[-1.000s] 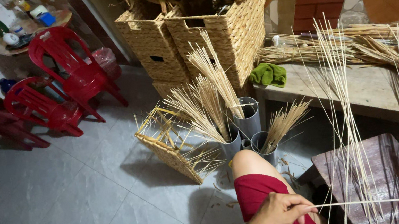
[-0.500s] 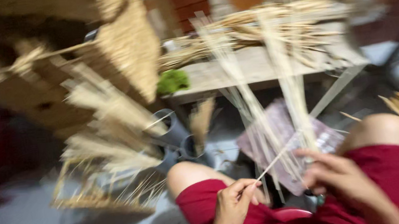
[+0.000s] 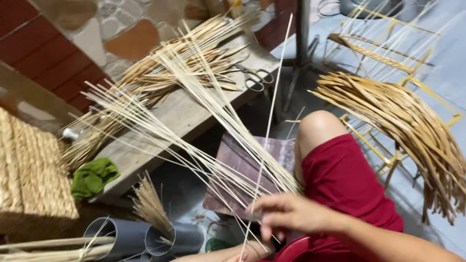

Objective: The person sits on the floor holding a long thin bamboo stick and uses a knife to shave and point its end against a small board resting on their lap. They rotate the stick, repeat the shaving strokes on multiple sections, and set finished sticks aside among bundles of similar sticks.

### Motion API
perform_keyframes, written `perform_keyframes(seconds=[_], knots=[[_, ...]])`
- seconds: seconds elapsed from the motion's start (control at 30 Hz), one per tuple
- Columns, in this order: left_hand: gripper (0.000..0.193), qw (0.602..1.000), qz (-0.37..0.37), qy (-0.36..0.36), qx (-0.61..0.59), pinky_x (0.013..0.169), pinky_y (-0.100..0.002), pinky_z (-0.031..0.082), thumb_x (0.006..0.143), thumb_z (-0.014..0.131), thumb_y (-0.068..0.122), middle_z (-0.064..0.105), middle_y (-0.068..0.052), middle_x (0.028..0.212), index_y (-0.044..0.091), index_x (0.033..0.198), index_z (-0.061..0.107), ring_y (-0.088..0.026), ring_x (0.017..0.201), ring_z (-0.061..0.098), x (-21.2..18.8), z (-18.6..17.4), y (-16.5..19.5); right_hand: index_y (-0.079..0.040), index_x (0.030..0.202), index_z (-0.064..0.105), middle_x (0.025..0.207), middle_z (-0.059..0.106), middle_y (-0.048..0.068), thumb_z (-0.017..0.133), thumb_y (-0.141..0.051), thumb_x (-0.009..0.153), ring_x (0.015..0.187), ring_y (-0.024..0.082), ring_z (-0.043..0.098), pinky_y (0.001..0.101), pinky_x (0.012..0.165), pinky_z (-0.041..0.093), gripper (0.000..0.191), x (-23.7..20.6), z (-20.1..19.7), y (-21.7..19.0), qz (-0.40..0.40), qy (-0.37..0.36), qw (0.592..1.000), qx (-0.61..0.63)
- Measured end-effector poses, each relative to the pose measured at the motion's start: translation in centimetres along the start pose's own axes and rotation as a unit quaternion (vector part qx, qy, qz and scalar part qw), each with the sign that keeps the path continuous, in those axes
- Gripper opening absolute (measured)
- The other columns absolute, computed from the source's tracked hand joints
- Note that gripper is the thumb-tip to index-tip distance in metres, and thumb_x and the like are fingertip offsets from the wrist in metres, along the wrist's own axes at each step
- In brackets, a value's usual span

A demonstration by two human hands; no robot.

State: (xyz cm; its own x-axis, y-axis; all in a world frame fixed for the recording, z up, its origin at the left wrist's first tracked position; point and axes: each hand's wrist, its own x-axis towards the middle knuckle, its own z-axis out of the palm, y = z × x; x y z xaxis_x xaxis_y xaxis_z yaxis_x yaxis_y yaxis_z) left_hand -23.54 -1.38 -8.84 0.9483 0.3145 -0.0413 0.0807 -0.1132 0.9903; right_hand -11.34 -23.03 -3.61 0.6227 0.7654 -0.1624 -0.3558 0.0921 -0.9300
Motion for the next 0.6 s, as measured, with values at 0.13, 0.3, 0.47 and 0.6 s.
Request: perform_keyframes(seconds=[0.13, 0.3, 0.47, 0.6], knots=[[0.020, 0.996, 0.043, -0.032, 0.072, 0.040, -0.020, 0.040, 0.092, 0.067, 0.012, 0.071, -0.001, 0.053, 0.009, 0.106, 0.081, -0.003, 0.040, 0.051, 0.8, -0.6, 0.9, -0.002, 0.140, 0.059, 0.088, 0.072, 0.002, 0.058, -0.009, 0.104, 0.067, 0.005, 0.060, 0.0193, 0.063, 0.051, 0.037, 0.4, 0.9, -0.1, -0.004, -0.035, 0.998, 0.047], [0.021, 0.995, 0.073, -0.065, -0.017, 0.044, -0.023, 0.052, 0.092, 0.062, 0.009, 0.070, -0.006, 0.050, 0.000, 0.105, 0.076, -0.008, 0.042, 0.061, 1.0, -1.4, 0.4, -0.001, 0.138, 0.061, 0.086, 0.074, 0.006, 0.061, -0.008, 0.100, 0.063, 0.006, 0.061, 0.0200, 0.056, 0.051, 0.039, -0.2, -3.0, -2.3, -0.052, 0.099, 0.992, 0.053], [0.020, 0.979, 0.122, -0.143, -0.076, 0.045, -0.024, 0.052, 0.094, 0.063, 0.007, 0.069, -0.006, 0.052, -0.003, 0.110, 0.070, -0.008, 0.044, 0.061, 1.2, -2.6, -0.5, -0.003, 0.135, 0.060, 0.087, 0.074, 0.008, 0.060, -0.009, 0.098, 0.062, 0.007, 0.061, 0.0203, 0.051, 0.049, 0.038, -1.7, -6.5, -3.6, -0.103, 0.195, 0.971, 0.092], [0.019, 0.975, 0.142, -0.164, -0.039, 0.048, -0.024, 0.055, 0.094, 0.065, 0.005, 0.071, -0.007, 0.058, -0.004, 0.110, 0.072, -0.008, 0.049, 0.064, 0.6, -3.5, -0.8, -0.002, 0.138, 0.057, 0.089, 0.073, 0.009, 0.060, -0.010, 0.099, 0.064, 0.007, 0.062, 0.0200, 0.052, 0.049, 0.040, -2.4, -8.4, -4.6, -0.131, 0.244, 0.954, 0.114]])
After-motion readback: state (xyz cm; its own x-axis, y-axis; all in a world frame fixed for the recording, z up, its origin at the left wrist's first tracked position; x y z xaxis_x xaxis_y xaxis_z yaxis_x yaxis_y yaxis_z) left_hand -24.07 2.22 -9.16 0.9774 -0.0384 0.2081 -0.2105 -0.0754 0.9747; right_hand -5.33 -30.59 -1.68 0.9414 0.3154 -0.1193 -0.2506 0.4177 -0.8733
